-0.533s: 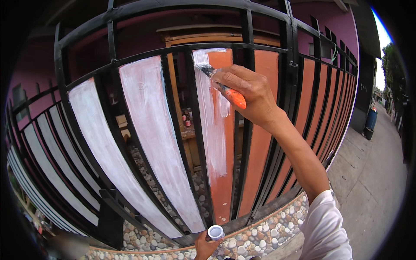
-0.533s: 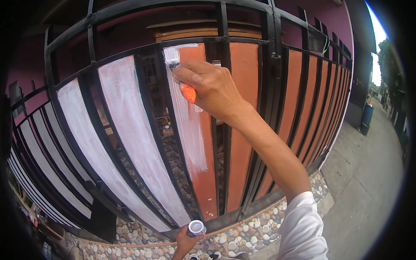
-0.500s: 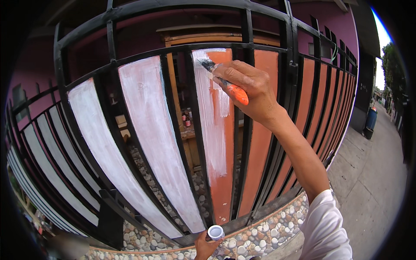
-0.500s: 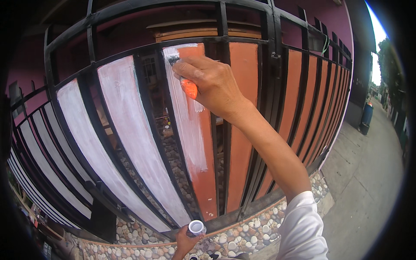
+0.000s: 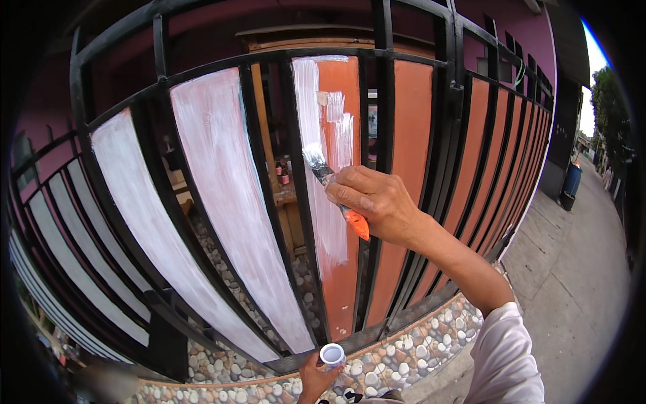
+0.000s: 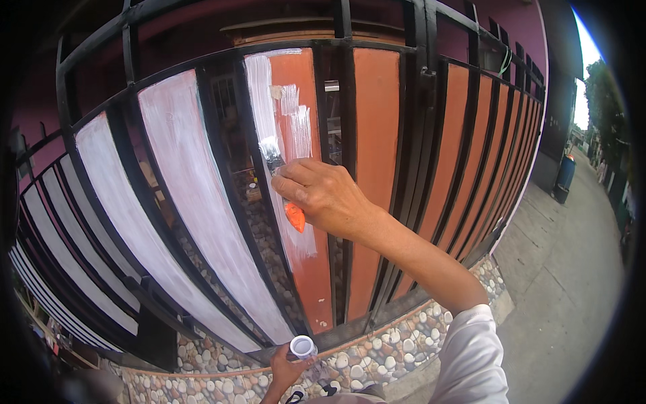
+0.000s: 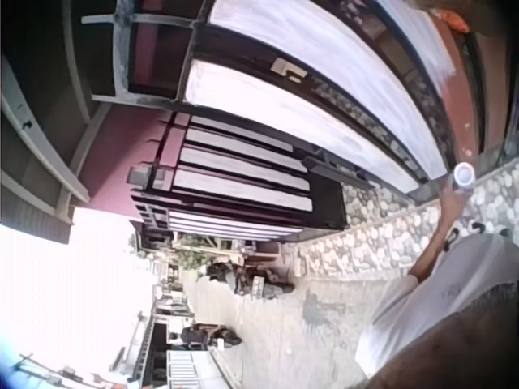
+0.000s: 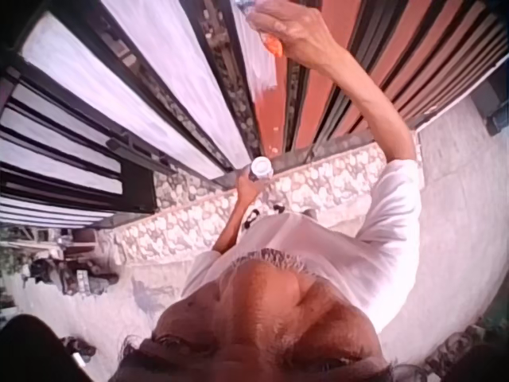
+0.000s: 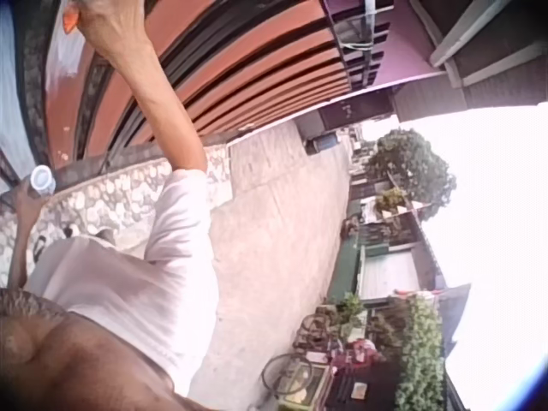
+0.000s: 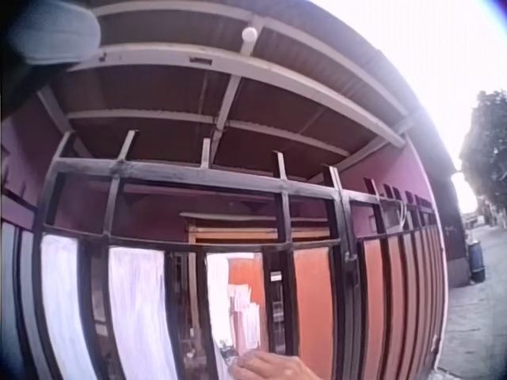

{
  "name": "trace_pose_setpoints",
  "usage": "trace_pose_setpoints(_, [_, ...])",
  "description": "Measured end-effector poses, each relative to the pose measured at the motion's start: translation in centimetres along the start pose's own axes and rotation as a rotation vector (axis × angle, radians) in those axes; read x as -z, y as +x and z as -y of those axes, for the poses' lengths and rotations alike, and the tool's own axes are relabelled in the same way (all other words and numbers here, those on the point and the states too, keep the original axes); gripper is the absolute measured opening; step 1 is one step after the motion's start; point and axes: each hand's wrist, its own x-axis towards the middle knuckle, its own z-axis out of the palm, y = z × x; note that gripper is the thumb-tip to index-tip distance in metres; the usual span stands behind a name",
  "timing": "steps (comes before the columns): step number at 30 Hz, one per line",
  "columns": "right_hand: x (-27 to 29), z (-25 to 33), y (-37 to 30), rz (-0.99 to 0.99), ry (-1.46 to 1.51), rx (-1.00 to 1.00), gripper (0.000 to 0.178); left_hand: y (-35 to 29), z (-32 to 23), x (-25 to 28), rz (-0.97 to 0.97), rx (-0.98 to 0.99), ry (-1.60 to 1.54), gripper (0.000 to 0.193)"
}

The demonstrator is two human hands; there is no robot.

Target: The person dips a paintbrush into a small container of paint and paints the vertical slats of a gate.

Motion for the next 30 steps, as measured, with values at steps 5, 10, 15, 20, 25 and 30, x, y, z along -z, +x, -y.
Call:
trace_pose_setpoints(5, [1.0, 0.7, -1.8, 0.204, 0.185, -0.067, 0.028, -0.2, 1.0, -0.1, -0.039, -0.089, 0.006, 0.055])
trace_pose_setpoints(10, [1.9, -2.0, 1.9, -0.008, 0.219, -0.084, 0.014, -0.5, 1.6, -0.3, 0.000, -0.051, 0.009, 0.056])
trace_pose_setpoints(15, [2.5, -4.1, 5.2, -0.241, 0.073, -0.015, 0.015, -0.5, 1.6, -0.6, 0.002, -0.039, 0.002, 0.056])
trace_pose_setpoints(20, [0.7, -1.9, 1.6, -0.164, 0.051, -0.041, 0.020, -0.8, 1.4, -0.1, 0.004, -0.006, -0.015, 0.056])
trace_pose_setpoints(25, [-2.4, 2.1, -5.4, 0.056, 0.105, -0.119, 0.032, -1.3, 1.4, 0.4, 0.042, 0.019, -0.012, 0.056])
trace_pose_setpoints(30, [-5.0, 6.2, -12.2, 0.170, 0.128, -0.155, 0.030, -1.8, 1.5, 1.0, 0.079, 0.057, -0.020, 0.058])
